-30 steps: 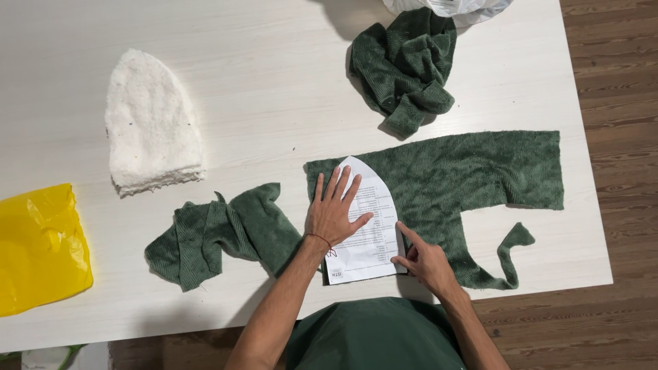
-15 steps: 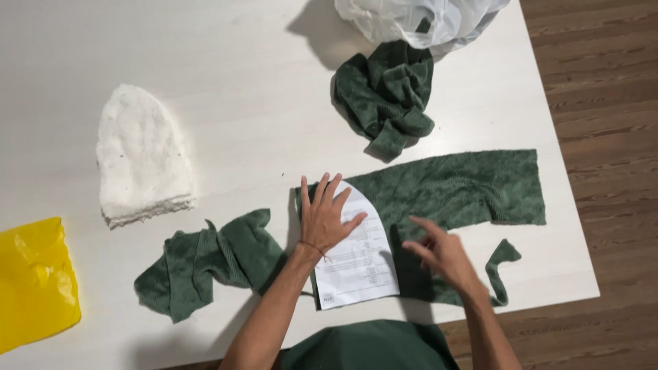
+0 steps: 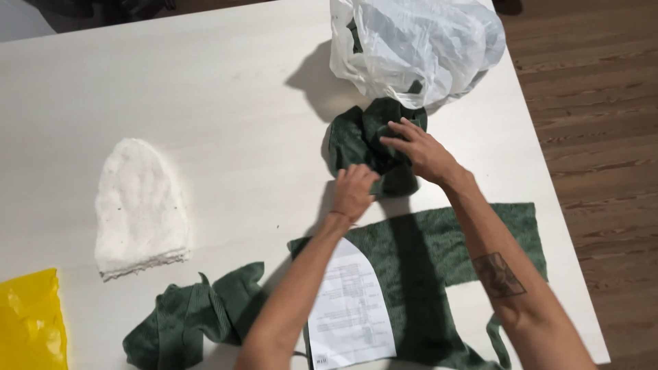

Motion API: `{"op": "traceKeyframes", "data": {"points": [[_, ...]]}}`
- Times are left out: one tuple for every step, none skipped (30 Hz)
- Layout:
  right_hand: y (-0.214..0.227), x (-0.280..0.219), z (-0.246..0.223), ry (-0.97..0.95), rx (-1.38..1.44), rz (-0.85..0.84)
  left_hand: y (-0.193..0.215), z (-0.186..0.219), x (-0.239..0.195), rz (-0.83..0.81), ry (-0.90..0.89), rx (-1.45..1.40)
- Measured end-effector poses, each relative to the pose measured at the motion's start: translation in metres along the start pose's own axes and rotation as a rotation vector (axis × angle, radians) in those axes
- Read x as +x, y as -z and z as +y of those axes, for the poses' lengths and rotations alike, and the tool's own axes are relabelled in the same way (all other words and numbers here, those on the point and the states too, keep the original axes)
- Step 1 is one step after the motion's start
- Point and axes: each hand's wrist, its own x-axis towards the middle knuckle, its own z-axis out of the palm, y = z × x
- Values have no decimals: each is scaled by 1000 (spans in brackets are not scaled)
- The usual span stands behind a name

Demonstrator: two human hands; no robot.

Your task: Organizing fabric pieces and aligning a paper pattern on a table.

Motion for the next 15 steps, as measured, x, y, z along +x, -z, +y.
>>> {"op": "traceKeyframes", "data": {"points": [[-5,7,7,164,-153,-66,19,-11,-3,5,-30,-45],[-8,9,13,166,-147,-68,32,-34,-4,3,-24,-43],[-14,9,17,174,-262,-170,45,-57,-13,13,-36,20],[-20,9,19,182,-377,-271,59,-80,-23,23,-48,82],[-24,7,18,190,-368,-275,80,-93,-30,21,-36,87],[-28,4,17,157,-389,-235,102,-105,-38,-11,24,176],[-28,1,17,118,-415,-192,123,-117,-42,-41,76,262],[-30,-1,13,121,-413,-193,132,-134,-49,-41,80,263],[-31,-4,10,61,-432,-236,139,-150,-57,-36,92,297],[-32,-8,6,1,-451,-279,147,-167,-65,-31,105,331],[-27,-10,2,4,-450,-282,156,-178,-74,-31,109,330],[-21,-13,-3,-19,-321,-219,164,-189,-84,-34,95,361],[-14,-15,-7,-43,-194,-154,173,-200,-91,-35,78,393],[-8,-21,-1,-40,-195,-155,179,-209,-99,-33,80,392],[-2,-27,5,-134,-123,-92,184,-218,-108,-89,118,439]]}}
